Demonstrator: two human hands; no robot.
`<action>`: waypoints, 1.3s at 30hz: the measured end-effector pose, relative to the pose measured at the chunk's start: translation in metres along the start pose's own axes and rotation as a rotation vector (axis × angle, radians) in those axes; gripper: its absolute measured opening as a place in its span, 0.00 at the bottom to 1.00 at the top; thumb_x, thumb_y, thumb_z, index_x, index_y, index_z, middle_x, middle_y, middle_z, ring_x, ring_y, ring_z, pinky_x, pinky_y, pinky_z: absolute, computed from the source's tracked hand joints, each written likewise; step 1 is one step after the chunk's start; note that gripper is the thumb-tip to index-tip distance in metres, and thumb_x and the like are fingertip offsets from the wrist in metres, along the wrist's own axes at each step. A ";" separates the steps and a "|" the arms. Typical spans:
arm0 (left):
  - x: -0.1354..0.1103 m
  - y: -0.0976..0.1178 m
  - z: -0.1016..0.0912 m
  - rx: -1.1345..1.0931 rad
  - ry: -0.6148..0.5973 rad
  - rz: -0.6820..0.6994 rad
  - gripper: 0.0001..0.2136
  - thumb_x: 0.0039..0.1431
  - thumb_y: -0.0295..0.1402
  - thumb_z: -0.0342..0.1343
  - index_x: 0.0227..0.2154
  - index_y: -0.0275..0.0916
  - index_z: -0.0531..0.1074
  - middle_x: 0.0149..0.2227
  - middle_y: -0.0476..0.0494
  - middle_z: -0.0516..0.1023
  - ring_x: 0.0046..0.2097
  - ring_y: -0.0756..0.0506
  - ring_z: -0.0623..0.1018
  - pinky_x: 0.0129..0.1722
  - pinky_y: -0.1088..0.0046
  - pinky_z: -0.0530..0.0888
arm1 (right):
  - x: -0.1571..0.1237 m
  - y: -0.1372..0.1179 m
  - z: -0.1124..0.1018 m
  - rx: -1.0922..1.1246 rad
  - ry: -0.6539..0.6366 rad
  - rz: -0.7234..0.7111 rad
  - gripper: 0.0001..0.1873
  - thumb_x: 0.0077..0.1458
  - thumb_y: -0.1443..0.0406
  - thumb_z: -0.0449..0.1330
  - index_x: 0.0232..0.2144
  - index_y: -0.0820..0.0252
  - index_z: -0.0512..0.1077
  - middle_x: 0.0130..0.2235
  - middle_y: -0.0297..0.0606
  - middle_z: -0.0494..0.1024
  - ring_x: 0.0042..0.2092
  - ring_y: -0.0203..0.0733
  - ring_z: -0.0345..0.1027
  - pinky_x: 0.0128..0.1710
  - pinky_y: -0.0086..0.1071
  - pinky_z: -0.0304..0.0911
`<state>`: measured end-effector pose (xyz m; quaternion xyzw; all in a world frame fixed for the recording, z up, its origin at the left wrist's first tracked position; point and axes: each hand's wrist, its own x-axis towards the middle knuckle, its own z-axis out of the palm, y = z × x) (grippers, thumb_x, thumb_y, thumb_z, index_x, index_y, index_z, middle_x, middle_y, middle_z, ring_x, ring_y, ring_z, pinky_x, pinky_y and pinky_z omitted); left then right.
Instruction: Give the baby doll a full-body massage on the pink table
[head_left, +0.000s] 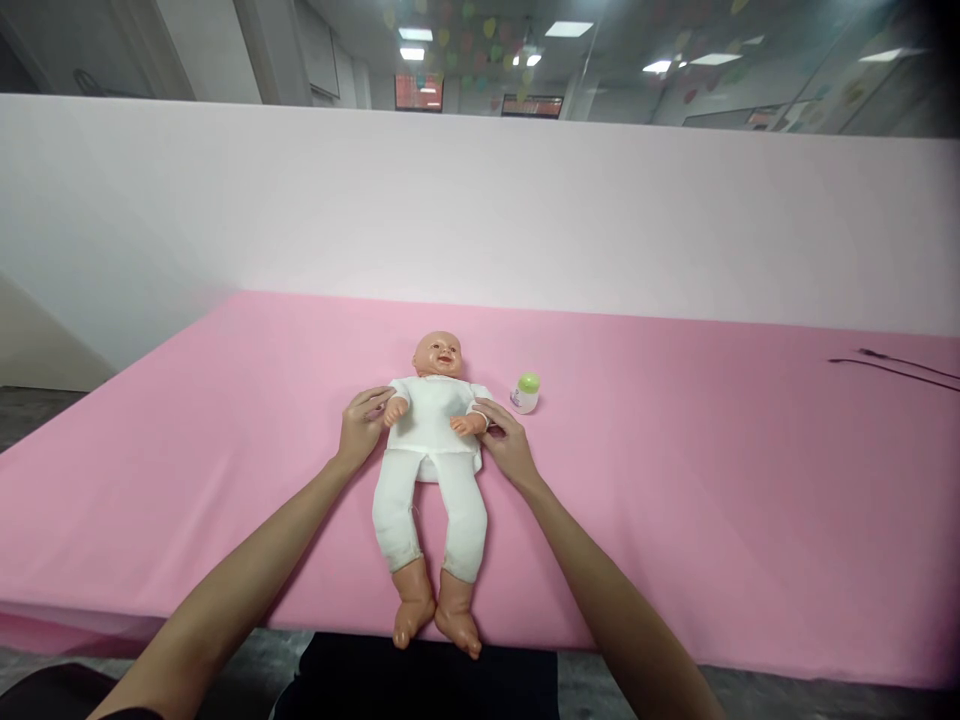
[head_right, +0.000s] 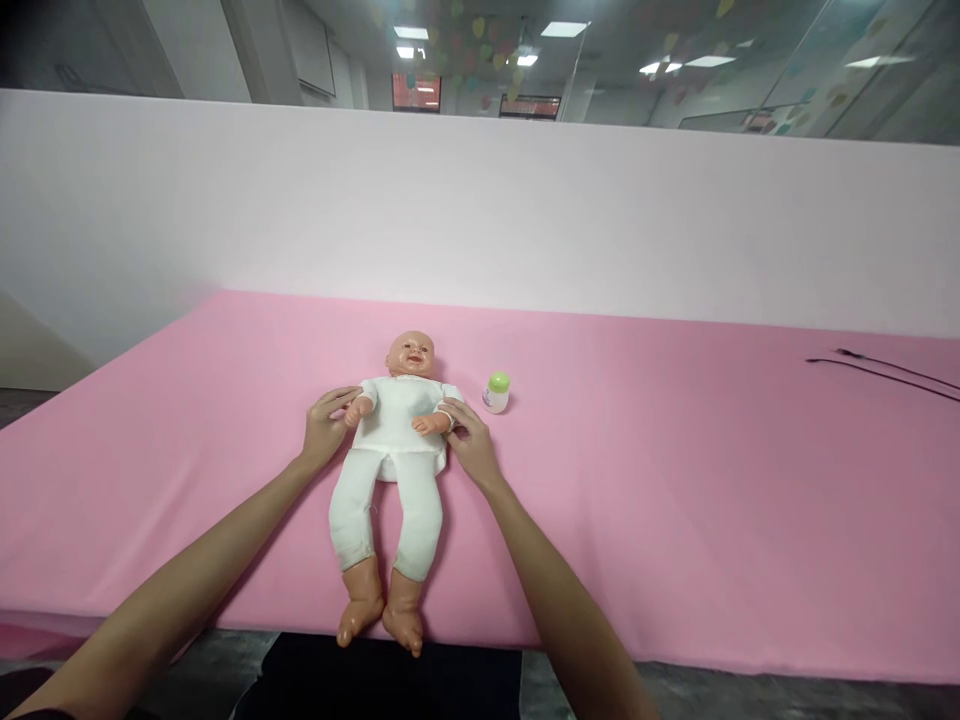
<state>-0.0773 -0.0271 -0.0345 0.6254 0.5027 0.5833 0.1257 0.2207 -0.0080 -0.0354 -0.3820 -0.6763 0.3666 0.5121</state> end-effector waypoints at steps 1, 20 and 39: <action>0.001 -0.001 0.000 -0.041 0.039 -0.073 0.10 0.60 0.35 0.60 0.42 0.41 0.82 0.46 0.40 0.83 0.48 0.39 0.80 0.45 0.63 0.77 | 0.001 0.000 0.000 0.060 0.031 0.041 0.20 0.53 0.64 0.66 0.50 0.50 0.79 0.60 0.38 0.76 0.62 0.51 0.68 0.59 0.44 0.67; 0.002 -0.004 -0.002 -0.022 0.064 -0.030 0.09 0.59 0.32 0.59 0.40 0.41 0.82 0.44 0.41 0.84 0.46 0.40 0.80 0.42 0.65 0.77 | 0.002 -0.006 -0.001 0.016 -0.007 -0.022 0.16 0.52 0.64 0.64 0.45 0.51 0.82 0.58 0.39 0.77 0.61 0.51 0.69 0.61 0.46 0.64; 0.011 -0.013 -0.004 -0.284 0.321 -0.432 0.12 0.55 0.41 0.65 0.35 0.37 0.76 0.34 0.43 0.80 0.34 0.46 0.78 0.32 0.72 0.75 | 0.006 0.004 -0.009 0.314 0.301 0.297 0.26 0.49 0.51 0.71 0.46 0.58 0.75 0.38 0.39 0.83 0.36 0.42 0.77 0.33 0.32 0.69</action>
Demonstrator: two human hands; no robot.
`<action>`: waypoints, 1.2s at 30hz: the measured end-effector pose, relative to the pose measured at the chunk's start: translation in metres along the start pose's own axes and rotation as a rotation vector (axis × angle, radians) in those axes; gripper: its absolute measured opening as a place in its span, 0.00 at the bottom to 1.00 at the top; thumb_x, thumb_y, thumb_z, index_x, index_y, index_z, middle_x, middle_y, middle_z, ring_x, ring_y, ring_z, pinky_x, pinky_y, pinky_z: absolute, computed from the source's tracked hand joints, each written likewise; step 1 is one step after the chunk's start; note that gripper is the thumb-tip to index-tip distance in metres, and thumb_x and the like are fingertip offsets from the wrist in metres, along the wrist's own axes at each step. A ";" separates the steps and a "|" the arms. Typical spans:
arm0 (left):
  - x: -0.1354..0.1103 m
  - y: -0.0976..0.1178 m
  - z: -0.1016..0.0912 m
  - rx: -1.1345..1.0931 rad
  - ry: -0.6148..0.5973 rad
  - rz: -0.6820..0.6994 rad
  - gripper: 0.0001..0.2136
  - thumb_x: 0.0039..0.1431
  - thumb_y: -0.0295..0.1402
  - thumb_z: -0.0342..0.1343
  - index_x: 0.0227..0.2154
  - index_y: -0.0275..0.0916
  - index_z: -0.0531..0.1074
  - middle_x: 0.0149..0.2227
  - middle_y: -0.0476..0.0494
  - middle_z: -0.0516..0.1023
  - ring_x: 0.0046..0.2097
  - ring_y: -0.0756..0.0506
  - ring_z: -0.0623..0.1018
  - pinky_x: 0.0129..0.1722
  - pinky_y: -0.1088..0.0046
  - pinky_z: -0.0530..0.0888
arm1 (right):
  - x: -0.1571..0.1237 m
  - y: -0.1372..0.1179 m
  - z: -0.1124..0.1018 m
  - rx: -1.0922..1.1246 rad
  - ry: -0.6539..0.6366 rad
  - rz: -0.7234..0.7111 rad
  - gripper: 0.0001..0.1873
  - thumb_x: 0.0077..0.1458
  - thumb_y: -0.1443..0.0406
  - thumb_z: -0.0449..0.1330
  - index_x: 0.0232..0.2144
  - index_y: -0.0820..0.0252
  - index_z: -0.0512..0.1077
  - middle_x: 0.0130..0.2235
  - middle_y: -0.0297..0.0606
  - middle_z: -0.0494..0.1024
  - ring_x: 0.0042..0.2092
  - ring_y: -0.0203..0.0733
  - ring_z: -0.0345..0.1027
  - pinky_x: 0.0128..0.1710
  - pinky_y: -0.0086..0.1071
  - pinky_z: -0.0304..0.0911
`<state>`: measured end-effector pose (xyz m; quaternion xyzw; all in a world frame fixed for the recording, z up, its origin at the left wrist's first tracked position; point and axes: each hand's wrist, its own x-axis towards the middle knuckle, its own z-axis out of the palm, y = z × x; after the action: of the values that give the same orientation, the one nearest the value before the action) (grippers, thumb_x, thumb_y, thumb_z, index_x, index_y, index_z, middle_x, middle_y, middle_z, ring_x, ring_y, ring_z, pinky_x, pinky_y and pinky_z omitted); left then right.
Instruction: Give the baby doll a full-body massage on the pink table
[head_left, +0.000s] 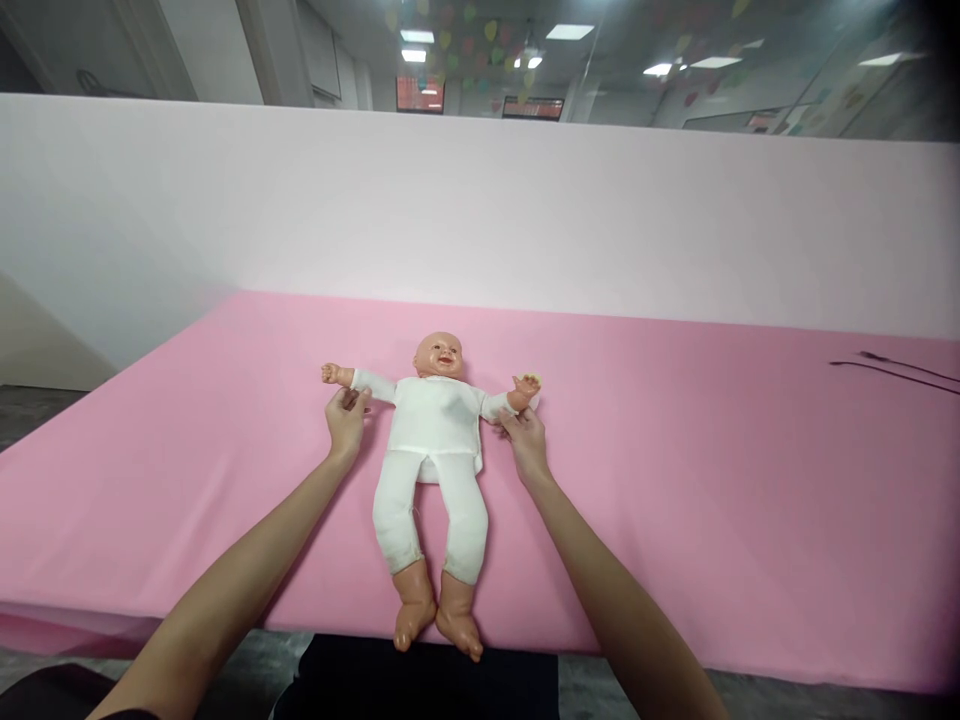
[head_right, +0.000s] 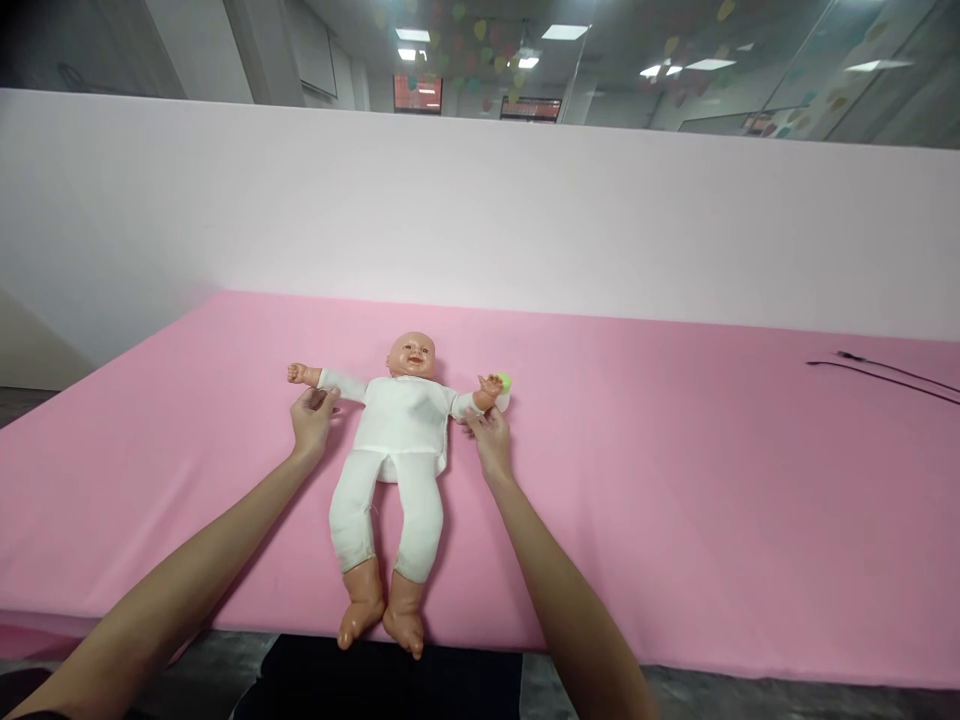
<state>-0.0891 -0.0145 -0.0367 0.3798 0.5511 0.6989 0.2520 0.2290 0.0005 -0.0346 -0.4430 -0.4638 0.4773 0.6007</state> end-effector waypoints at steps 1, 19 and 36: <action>-0.002 0.002 0.001 0.036 -0.013 0.050 0.11 0.56 0.40 0.64 0.35 0.37 0.77 0.35 0.43 0.81 0.35 0.45 0.79 0.34 0.71 0.75 | -0.002 -0.002 0.002 -0.025 -0.042 -0.028 0.27 0.49 0.53 0.71 0.50 0.57 0.75 0.43 0.40 0.83 0.39 0.44 0.77 0.35 0.34 0.71; -0.022 0.013 0.007 0.182 -0.165 0.338 0.28 0.62 0.35 0.61 0.65 0.45 0.65 0.58 0.37 0.76 0.56 0.39 0.77 0.49 0.63 0.78 | -0.007 -0.010 0.008 -0.162 -0.132 -0.206 0.26 0.51 0.57 0.69 0.53 0.55 0.76 0.56 0.43 0.79 0.54 0.51 0.74 0.55 0.46 0.71; 0.005 -0.003 -0.006 -0.032 0.204 -0.029 0.52 0.52 0.40 0.72 0.73 0.47 0.43 0.71 0.27 0.56 0.62 0.36 0.74 0.56 0.62 0.77 | 0.021 -0.018 -0.039 -0.025 0.375 0.014 0.21 0.49 0.51 0.69 0.35 0.56 0.67 0.25 0.27 0.70 0.21 0.33 0.59 0.18 0.27 0.54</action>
<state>-0.0969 -0.0135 -0.0390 0.2946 0.5681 0.7390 0.2106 0.2723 0.0154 -0.0215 -0.5347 -0.3466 0.3847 0.6678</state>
